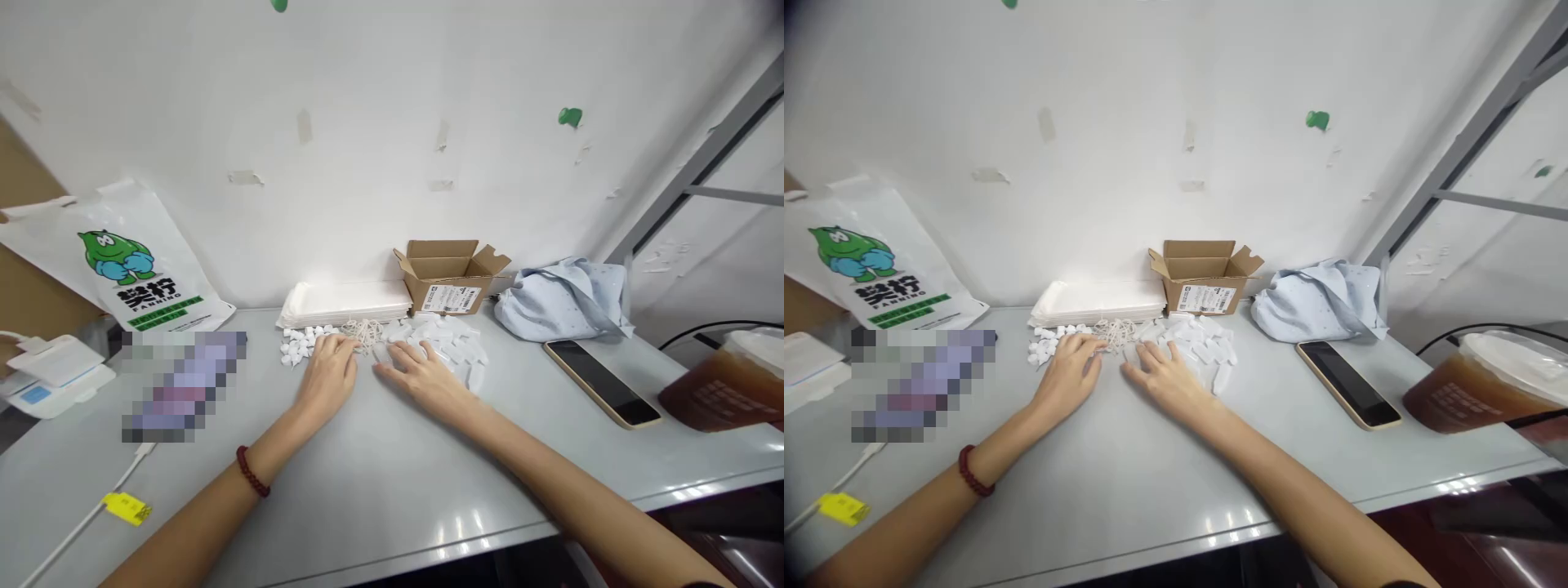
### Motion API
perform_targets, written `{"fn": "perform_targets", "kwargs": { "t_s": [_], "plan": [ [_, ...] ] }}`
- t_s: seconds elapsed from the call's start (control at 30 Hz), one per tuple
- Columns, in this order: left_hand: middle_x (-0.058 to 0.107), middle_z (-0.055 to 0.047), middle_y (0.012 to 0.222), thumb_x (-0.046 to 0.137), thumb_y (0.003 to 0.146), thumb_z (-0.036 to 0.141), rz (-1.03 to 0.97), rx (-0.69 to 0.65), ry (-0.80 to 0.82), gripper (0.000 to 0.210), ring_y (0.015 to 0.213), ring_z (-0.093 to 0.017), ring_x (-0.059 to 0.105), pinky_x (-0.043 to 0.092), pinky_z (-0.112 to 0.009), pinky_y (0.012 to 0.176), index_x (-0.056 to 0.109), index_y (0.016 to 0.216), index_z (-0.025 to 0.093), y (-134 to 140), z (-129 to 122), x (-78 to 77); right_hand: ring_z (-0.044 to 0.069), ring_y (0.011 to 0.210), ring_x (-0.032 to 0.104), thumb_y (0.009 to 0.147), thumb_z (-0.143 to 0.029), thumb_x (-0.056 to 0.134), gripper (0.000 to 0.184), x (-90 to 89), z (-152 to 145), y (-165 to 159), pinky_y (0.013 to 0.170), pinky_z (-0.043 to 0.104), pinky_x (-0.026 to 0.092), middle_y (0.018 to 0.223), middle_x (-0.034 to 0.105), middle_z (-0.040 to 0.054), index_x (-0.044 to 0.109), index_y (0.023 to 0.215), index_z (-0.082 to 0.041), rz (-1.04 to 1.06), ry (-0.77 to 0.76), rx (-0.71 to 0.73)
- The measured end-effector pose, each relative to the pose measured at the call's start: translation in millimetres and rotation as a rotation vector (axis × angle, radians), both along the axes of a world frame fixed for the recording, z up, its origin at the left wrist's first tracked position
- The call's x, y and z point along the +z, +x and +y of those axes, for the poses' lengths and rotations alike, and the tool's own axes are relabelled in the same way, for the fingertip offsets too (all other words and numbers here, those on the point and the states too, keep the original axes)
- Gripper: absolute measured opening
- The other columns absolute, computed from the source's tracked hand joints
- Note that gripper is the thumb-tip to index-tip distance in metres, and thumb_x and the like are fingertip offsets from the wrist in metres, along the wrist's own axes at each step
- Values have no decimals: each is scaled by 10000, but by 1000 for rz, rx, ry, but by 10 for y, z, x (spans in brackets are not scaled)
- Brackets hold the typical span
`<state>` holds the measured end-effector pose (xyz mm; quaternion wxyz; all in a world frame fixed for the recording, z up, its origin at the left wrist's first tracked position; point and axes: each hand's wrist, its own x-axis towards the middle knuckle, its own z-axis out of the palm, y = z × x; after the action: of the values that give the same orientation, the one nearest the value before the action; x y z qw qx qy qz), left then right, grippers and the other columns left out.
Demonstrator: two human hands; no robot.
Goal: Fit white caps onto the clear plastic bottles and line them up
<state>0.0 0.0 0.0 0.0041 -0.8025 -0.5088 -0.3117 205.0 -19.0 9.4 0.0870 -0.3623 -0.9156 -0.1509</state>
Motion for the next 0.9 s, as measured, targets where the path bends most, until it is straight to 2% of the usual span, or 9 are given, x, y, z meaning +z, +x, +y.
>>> {"fn": "perform_targets", "kwargs": {
  "t_s": [0.1,0.2,0.33,0.43,0.57,0.67,0.8,0.9],
  "plan": [
    [584,-109,1064,391,833,82,22,-65,14,345,1062,-266,454,440,-438,924,623,1078,155,-14,72,-50,298,1202,408,918,-92,385,355,-6,7,-17,920,527,346,1148,556,167,490,1244,-186,-19,-26,-8],
    [602,-109,1073,389,815,61,25,-110,0,367,1069,-268,457,447,-450,921,629,1075,162,-2,96,-88,271,1095,457,918,-90,382,313,-16,24,-5,886,467,355,1037,573,140,534,1177,-179,-13,-29,-4],
    [605,-114,1064,381,831,75,7,-98,19,346,1057,-261,462,446,-436,931,622,1071,137,-7,84,-86,227,900,483,891,-39,362,338,-40,30,26,825,397,354,907,575,108,560,1128,-176,15,12,13],
    [597,-114,1109,369,844,86,-7,-54,26,339,1057,-259,453,441,-435,938,624,1062,127,-39,84,-71,205,828,485,904,-64,365,304,-44,23,60,794,364,353,847,580,88,580,1090,-173,142,8,18],
    [602,-108,1157,370,831,82,-2,-22,9,359,1106,-278,440,429,-482,948,635,1063,150,-70,112,-95,182,769,502,925,-241,463,180,-12,-8,91,727,311,376,785,587,66,584,1014,-142,375,-150,60],
    [632,-103,1105,365,825,72,-1,-31,-1,381,1099,-272,464,426,-493,955,635,1079,160,-73,135,-122,166,716,507,905,-272,507,160,19,-41,79,692,285,390,720,576,38,578,971,-143,488,-279,80],
    [626,-103,1107,352,838,84,-22,-13,18,392,1081,-267,476,430,-484,955,609,1124,159,-75,136,-100,159,698,513,893,-291,525,139,32,-66,37,670,275,401,706,578,29,567,879,-159,537,-400,49],
    [600,-97,1161,337,851,97,-53,11,58,400,1103,-260,469,420,-469,975,581,1162,160,-80,116,-55,153,671,501,894,-319,523,210,20,-69,15,655,275,398,700,570,32,526,750,-166,521,-424,25]
  ]
}}
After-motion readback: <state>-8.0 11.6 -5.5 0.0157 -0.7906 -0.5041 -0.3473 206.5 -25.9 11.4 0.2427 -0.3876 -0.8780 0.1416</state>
